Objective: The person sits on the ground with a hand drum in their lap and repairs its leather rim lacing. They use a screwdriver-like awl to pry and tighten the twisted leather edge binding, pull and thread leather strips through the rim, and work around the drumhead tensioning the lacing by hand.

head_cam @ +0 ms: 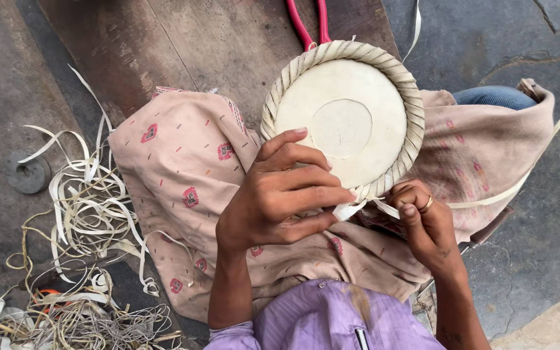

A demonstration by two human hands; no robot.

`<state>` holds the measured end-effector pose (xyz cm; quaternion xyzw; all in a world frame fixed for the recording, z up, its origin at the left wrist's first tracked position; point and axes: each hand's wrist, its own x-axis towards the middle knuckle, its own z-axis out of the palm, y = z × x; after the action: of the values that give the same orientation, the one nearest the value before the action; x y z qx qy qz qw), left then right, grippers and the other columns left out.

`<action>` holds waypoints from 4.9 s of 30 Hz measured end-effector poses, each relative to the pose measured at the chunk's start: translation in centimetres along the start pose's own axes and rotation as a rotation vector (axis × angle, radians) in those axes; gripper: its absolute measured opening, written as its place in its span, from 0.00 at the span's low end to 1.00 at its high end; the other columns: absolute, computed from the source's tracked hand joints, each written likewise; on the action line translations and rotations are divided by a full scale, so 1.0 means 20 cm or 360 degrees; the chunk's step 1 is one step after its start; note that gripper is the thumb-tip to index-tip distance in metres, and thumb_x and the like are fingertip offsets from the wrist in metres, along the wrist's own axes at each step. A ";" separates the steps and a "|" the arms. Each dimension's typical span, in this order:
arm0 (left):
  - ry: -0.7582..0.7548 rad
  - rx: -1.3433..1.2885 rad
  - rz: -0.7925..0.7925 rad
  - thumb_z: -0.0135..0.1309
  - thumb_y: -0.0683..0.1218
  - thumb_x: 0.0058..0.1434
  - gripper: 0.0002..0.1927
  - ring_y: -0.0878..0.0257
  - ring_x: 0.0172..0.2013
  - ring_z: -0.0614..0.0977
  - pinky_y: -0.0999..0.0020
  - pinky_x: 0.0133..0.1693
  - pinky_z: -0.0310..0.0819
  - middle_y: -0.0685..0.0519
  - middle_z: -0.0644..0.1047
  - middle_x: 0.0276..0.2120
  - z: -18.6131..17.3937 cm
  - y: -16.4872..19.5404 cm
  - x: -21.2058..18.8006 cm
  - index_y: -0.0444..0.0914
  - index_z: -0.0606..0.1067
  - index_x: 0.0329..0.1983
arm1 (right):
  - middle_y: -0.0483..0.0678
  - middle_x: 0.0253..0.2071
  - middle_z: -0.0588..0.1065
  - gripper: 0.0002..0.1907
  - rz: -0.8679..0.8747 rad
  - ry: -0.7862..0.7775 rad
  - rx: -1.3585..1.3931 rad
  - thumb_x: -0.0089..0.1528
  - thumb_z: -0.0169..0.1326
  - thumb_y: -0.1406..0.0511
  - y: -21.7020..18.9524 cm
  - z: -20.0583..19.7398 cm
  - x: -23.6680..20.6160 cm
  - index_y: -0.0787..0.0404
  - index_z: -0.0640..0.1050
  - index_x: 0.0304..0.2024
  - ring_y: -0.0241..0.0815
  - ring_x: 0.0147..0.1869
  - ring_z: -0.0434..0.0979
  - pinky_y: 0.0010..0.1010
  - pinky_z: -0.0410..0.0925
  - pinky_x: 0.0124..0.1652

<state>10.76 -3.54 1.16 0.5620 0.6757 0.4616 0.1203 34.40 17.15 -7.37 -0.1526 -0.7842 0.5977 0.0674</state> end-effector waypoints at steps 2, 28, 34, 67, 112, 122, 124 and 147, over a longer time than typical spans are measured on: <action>0.0016 -0.0083 0.0033 0.69 0.45 0.56 0.14 0.64 0.51 0.79 0.54 0.68 0.63 0.61 0.81 0.41 -0.01 -0.01 0.00 0.46 0.83 0.46 | 0.46 0.34 0.69 0.11 0.0104 0.0030 -0.0154 0.72 0.47 0.66 -0.04 0.03 0.05 0.63 0.70 0.34 0.40 0.40 0.69 0.30 0.66 0.44; 0.0857 0.0352 0.0346 0.64 0.40 0.66 0.09 0.61 0.38 0.82 0.64 0.40 0.81 0.55 0.76 0.40 0.35 0.09 -0.10 0.38 0.74 0.44 | 0.38 0.38 0.65 0.16 -0.0770 0.0993 -0.0669 0.51 0.75 0.66 -0.23 0.29 0.10 0.44 0.81 0.35 0.45 0.56 0.62 0.41 0.67 0.56; 0.1008 0.0423 0.0224 0.61 0.45 0.66 0.16 0.62 0.37 0.78 0.65 0.38 0.75 0.55 0.74 0.41 0.47 0.06 -0.12 0.39 0.68 0.51 | 0.37 0.34 0.67 0.14 -0.1019 0.1173 -0.0721 0.44 0.71 0.64 -0.23 0.27 0.14 0.45 0.82 0.31 0.45 0.51 0.62 0.43 0.68 0.51; 0.0871 0.0757 -0.0037 0.66 0.51 0.66 0.08 0.69 0.60 0.69 0.42 0.74 0.41 0.70 0.74 0.46 0.55 0.06 -0.23 0.57 0.82 0.48 | 0.43 0.48 0.66 0.21 -0.0158 0.1053 0.1008 0.72 0.59 0.59 -0.04 0.62 -0.01 0.53 0.58 0.49 0.30 0.52 0.65 0.23 0.63 0.55; 0.0214 0.0306 -0.0222 0.69 0.46 0.58 0.14 0.74 0.34 0.78 0.62 0.53 0.61 0.61 0.74 0.51 0.08 0.20 -0.06 0.49 0.80 0.46 | 0.47 0.44 0.69 0.27 -0.0803 0.0864 -0.0262 0.55 0.72 0.66 -0.26 0.24 0.15 0.55 0.66 0.47 0.47 0.50 0.67 0.37 0.67 0.53; 0.0043 0.0936 0.0289 0.65 0.47 0.69 0.06 0.63 0.51 0.74 0.59 0.52 0.65 0.58 0.76 0.49 0.13 0.28 0.05 0.43 0.80 0.43 | 0.51 0.34 0.69 0.12 -0.0337 0.0554 -0.0336 0.58 0.62 0.68 -0.22 0.24 0.10 0.65 0.71 0.37 0.46 0.39 0.71 0.33 0.66 0.39; 0.0100 0.0941 0.0264 0.64 0.47 0.69 0.06 0.63 0.48 0.75 0.59 0.52 0.66 0.58 0.76 0.44 0.15 0.28 0.05 0.42 0.80 0.43 | 0.50 0.31 0.69 0.10 -0.0321 0.0559 -0.0378 0.58 0.60 0.69 -0.23 0.23 0.11 0.66 0.71 0.34 0.46 0.36 0.71 0.33 0.65 0.38; -0.0029 0.0528 0.0396 0.63 0.40 0.58 0.13 0.58 0.47 0.76 0.63 0.48 0.78 0.53 0.77 0.43 0.02 0.12 0.03 0.33 0.81 0.46 | 0.45 0.27 0.72 0.10 -0.0326 0.0245 0.0091 0.59 0.56 0.64 -0.02 0.19 0.11 0.62 0.72 0.26 0.41 0.34 0.69 0.33 0.63 0.42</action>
<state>12.36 -3.00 3.07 0.6574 0.6668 0.3501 -0.0258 31.14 14.36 -8.14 -0.1152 -0.7708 0.5963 0.1924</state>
